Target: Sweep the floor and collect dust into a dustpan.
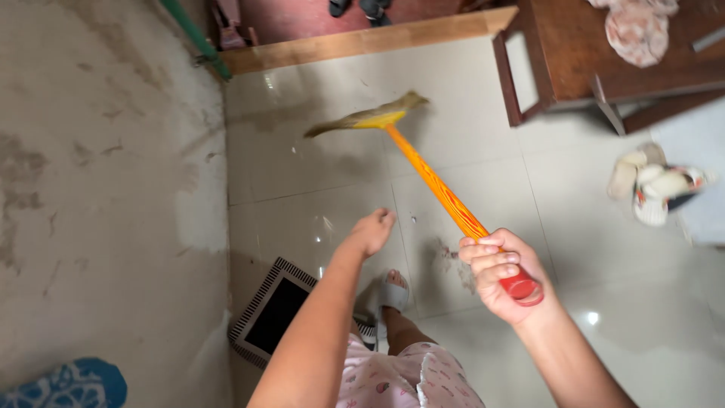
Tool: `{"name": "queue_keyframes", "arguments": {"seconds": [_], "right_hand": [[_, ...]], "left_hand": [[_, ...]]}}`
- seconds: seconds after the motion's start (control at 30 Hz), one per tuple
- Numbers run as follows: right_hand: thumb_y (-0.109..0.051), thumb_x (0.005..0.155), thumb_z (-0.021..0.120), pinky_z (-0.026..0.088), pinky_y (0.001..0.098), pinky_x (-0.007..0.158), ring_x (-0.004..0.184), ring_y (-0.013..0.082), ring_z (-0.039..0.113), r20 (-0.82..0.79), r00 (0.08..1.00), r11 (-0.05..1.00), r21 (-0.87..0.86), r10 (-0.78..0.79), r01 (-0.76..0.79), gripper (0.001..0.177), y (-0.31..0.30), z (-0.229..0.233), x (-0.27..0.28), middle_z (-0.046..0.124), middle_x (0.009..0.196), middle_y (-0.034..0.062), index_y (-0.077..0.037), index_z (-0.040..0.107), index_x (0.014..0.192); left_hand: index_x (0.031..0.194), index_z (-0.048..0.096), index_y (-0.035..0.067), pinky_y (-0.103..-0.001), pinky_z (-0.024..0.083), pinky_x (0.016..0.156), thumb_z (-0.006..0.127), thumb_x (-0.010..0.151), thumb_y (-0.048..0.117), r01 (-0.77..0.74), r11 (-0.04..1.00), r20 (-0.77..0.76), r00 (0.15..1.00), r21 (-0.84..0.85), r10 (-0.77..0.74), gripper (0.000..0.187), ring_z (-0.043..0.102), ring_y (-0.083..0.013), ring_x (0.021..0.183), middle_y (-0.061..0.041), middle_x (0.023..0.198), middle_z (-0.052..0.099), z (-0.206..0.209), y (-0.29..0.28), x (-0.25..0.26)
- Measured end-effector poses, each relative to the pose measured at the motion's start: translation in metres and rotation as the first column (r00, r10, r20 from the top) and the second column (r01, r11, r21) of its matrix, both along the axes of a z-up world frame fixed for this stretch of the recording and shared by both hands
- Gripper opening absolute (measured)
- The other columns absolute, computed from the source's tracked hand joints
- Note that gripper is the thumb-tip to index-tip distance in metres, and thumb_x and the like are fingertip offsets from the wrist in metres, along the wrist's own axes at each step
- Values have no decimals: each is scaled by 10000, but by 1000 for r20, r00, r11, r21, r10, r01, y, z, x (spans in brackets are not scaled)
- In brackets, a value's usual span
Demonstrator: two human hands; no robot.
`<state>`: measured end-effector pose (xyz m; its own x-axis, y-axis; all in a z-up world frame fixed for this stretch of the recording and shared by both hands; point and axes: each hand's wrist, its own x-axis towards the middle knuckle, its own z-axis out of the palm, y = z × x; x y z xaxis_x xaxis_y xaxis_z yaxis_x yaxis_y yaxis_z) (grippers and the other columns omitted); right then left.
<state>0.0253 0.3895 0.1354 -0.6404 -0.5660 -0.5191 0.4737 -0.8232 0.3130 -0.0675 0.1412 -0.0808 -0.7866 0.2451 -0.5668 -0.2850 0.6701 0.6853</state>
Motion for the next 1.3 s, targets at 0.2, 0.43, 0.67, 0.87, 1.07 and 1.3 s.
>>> {"name": "queue_keyframes", "arguments": {"seconds": [0.2, 0.43, 0.67, 0.87, 1.07, 1.3], "right_hand": [[-30, 947, 525, 538, 186, 480, 532, 50, 550, -3, 927, 923, -102, -374, 372, 142, -77, 5, 88, 508, 739, -2, 30, 465, 1061], [-83, 806, 548, 468, 167, 511, 572, 60, 517, 326, 876, 784, 614, -356, 90, 183, -123, 41, 148, 573, 824, 57, -40, 490, 974], [-121, 877, 651, 327, 191, 370, 494, 38, 391, 303, 812, 608, 790, -500, 79, 161, -73, -13, 273, 552, 786, 1, -99, 523, 972], [-90, 918, 621, 343, 139, 409, 545, 20, 412, 367, 710, 569, 821, -601, 57, 154, 55, -60, 349, 511, 772, -20, -87, 482, 987], [17, 911, 627, 389, 100, 441, 604, 18, 451, 501, 644, 609, 791, -578, -68, 194, 194, -202, 426, 479, 772, -19, -49, 456, 975], [7, 877, 541, 582, 299, 677, 707, 211, 619, 509, 844, 878, 466, -167, -107, 38, 71, -272, 351, 594, 779, 99, -7, 516, 853]], "left_hand": [[1512, 392, 161, -509, 542, 904, 463, 896, 691, -374, 764, 624, 780, 526, -48, 816, 682, -298, 1038, -143, 1299, 616, 135, 86, 28], [1208, 585, -131, -421, 584, 567, 610, 932, 175, -195, 832, 589, 787, 520, -183, 413, 661, -285, 700, -192, 904, 637, 92, 155, 118], [1324, 499, -45, -388, 601, 641, 545, 958, 333, 586, 706, 324, 630, 398, -706, 528, 739, -295, 762, -258, 1095, 723, 162, 185, 175], [1549, 397, 217, -448, 382, 1145, 534, 963, 462, 678, 704, 62, 709, 213, -702, 650, 486, -360, 1376, -169, 1520, 487, 84, 205, 162], [1523, 385, 181, -428, 398, 1163, 509, 979, 412, 458, 887, 122, 885, -58, -449, 604, 513, -379, 1371, -230, 1476, 522, 67, 163, 134], [1509, 393, 173, -436, 422, 1134, 517, 974, 364, 270, 948, 153, 957, -167, -245, 582, 523, -376, 1351, -223, 1415, 575, 56, 116, 165]]}}
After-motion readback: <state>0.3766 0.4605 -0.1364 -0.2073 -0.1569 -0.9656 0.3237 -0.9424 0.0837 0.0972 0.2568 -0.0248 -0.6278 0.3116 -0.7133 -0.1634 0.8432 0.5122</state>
